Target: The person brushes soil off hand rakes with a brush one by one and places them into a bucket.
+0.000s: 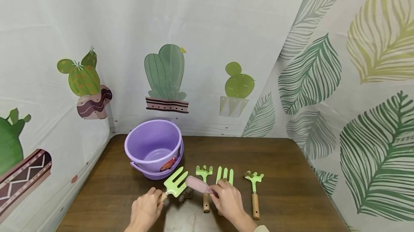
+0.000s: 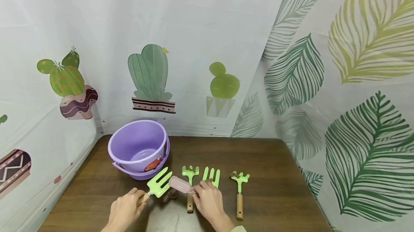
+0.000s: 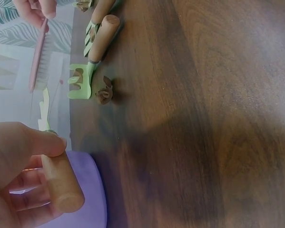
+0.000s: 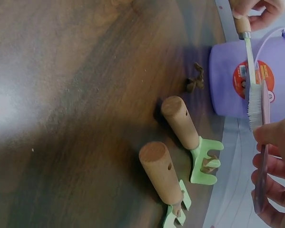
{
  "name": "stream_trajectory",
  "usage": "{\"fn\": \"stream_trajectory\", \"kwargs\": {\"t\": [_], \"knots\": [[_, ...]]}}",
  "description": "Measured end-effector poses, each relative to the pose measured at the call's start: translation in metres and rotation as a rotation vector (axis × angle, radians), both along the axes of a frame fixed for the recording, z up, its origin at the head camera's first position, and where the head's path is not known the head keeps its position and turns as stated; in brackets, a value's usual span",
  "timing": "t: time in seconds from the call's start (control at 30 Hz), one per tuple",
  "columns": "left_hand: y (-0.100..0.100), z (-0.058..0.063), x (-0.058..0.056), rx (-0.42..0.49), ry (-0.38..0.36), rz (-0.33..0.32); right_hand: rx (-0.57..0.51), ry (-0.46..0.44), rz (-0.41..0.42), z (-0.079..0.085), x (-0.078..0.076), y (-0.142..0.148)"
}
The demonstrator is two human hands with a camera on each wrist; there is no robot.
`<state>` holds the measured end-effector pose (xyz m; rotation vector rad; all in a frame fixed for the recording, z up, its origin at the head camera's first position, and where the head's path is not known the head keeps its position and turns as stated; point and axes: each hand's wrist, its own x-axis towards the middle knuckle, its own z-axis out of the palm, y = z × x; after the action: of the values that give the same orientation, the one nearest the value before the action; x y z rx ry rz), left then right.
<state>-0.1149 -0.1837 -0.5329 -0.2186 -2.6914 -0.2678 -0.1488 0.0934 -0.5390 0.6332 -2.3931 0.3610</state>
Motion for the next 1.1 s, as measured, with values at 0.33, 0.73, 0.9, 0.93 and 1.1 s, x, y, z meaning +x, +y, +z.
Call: {"fn": "stream_trajectory", "kwargs": {"t": [0.33, 0.73, 0.9, 0.93, 1.1], "knots": [[0.003, 0.001, -0.001, -0.004, -0.001, -0.018, -0.004, 0.041, 0.071, 0.003, 0.0, -0.009], [0.002, 0.0, 0.0, 0.002, 0.007, -0.019, 0.008, 0.055, 0.03, 0.0, -0.003, -0.006], [0.002, -0.002, 0.001, 0.0, 0.01, -0.019, -0.006, 0.049, -0.002, 0.001, -0.005, -0.001], [0.002, -0.002, 0.001, -0.001, 0.011, -0.018, -0.009, 0.045, -0.011, 0.001, -0.005, 0.0], [0.002, -0.001, 0.001, 0.0, -0.014, -0.013, -0.042, 0.028, -0.057, 0.004, -0.008, 0.004]]}}
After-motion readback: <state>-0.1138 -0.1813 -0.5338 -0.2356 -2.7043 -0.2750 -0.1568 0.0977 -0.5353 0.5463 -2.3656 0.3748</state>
